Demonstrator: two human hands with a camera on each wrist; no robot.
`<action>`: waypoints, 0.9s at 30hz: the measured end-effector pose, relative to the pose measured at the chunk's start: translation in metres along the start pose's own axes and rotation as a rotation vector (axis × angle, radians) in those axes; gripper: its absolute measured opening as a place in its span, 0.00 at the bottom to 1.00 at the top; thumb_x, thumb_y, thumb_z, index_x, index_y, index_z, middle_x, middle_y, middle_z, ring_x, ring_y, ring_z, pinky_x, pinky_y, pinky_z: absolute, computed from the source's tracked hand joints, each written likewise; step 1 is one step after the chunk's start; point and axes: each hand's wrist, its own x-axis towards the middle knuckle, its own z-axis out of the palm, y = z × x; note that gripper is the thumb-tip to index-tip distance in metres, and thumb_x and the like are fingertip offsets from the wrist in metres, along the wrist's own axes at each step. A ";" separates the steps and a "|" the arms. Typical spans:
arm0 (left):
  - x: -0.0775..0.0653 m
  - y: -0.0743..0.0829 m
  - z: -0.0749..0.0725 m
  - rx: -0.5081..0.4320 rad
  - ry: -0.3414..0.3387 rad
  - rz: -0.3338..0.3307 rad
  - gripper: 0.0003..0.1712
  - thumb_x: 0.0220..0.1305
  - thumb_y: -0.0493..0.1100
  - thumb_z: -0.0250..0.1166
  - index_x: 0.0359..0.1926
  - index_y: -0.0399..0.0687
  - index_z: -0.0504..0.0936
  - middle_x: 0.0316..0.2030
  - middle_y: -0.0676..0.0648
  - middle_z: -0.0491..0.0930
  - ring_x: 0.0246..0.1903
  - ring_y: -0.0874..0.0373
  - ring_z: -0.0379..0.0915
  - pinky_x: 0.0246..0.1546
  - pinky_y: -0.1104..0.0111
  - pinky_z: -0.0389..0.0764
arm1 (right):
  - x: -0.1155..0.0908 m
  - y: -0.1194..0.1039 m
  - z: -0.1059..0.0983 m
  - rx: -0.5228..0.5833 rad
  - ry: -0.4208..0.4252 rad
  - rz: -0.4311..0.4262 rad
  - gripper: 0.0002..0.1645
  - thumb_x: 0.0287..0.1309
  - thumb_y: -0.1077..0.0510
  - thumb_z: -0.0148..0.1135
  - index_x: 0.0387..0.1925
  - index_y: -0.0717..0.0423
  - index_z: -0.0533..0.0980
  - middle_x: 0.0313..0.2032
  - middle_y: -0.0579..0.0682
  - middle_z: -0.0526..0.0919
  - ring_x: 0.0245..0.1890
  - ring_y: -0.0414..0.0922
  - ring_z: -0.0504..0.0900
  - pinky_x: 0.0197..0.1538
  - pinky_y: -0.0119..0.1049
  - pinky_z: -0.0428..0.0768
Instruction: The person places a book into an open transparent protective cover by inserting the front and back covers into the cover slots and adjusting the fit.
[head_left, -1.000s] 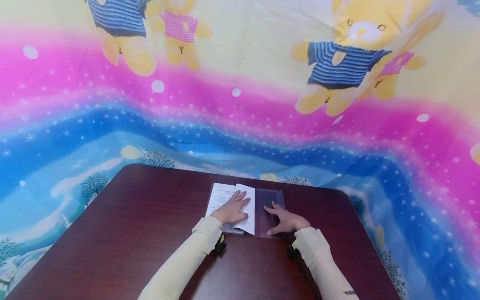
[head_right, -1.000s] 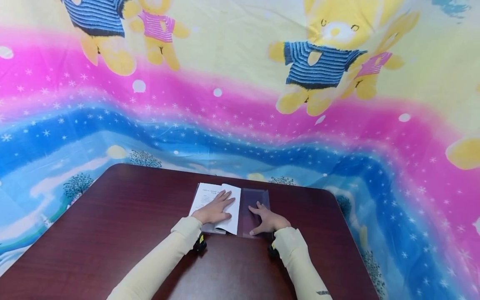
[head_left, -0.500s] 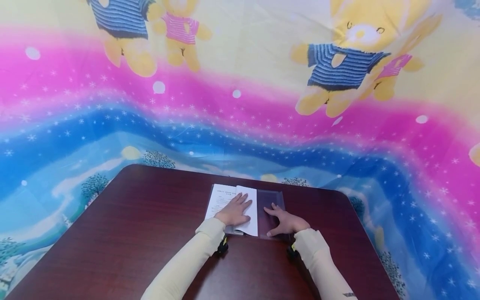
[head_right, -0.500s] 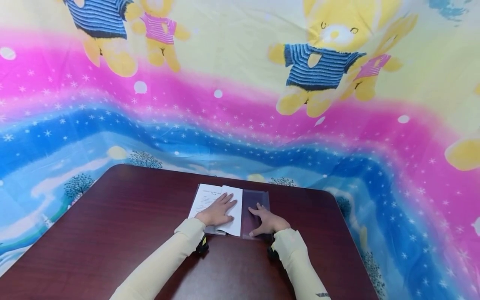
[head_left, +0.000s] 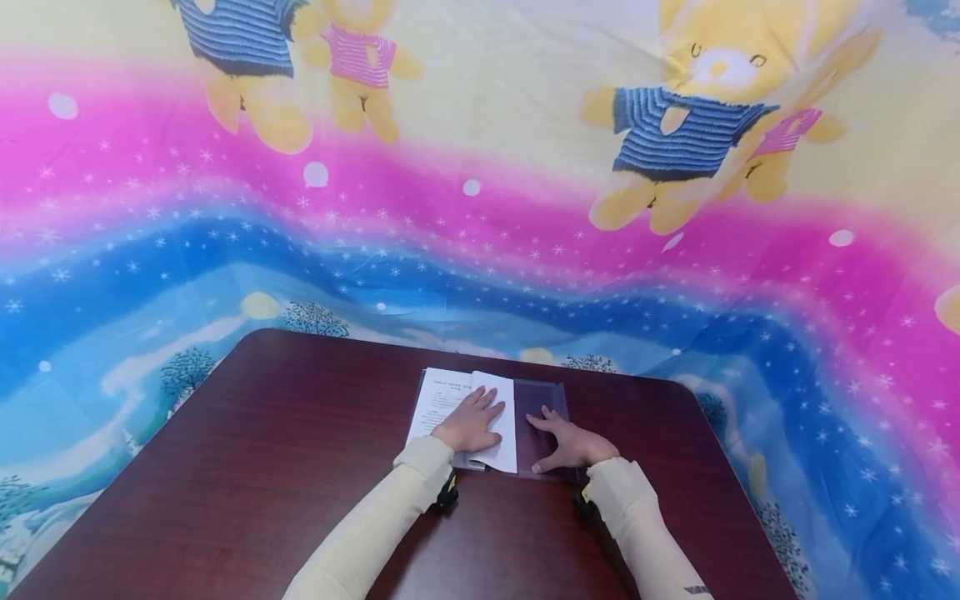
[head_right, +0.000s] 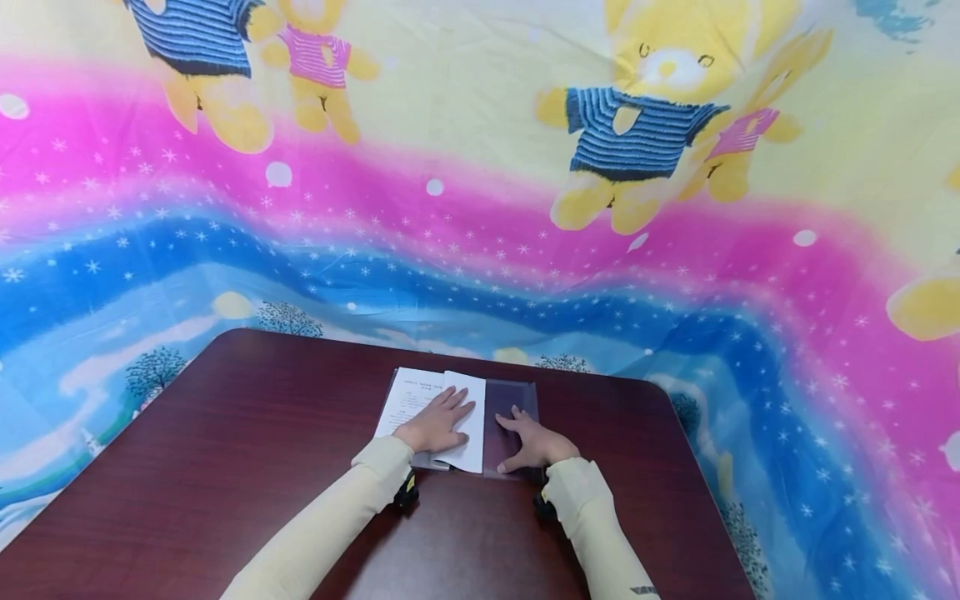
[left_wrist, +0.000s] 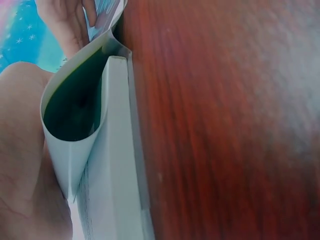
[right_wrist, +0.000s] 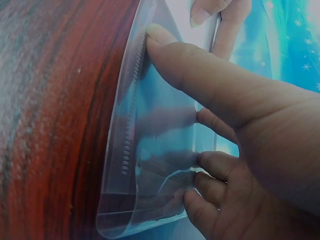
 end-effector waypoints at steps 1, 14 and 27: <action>0.001 0.000 0.000 0.010 -0.003 -0.003 0.40 0.71 0.56 0.53 0.78 0.46 0.60 0.80 0.41 0.51 0.80 0.44 0.42 0.79 0.58 0.45 | 0.000 0.000 0.000 -0.001 0.001 -0.001 0.58 0.53 0.48 0.78 0.79 0.48 0.57 0.80 0.63 0.45 0.78 0.67 0.45 0.71 0.67 0.62; 0.003 0.006 0.000 0.034 -0.019 -0.027 0.39 0.71 0.56 0.53 0.78 0.47 0.61 0.80 0.42 0.52 0.80 0.44 0.43 0.79 0.57 0.48 | 0.002 0.001 0.001 0.002 0.003 0.017 0.57 0.53 0.47 0.78 0.79 0.45 0.57 0.81 0.60 0.45 0.79 0.65 0.45 0.71 0.67 0.62; 0.001 0.008 -0.003 0.045 -0.021 -0.016 0.39 0.72 0.58 0.52 0.79 0.49 0.60 0.80 0.42 0.51 0.80 0.45 0.43 0.79 0.57 0.47 | 0.000 0.001 0.001 -0.001 0.004 0.007 0.57 0.54 0.47 0.78 0.79 0.46 0.57 0.80 0.62 0.45 0.79 0.66 0.45 0.71 0.68 0.62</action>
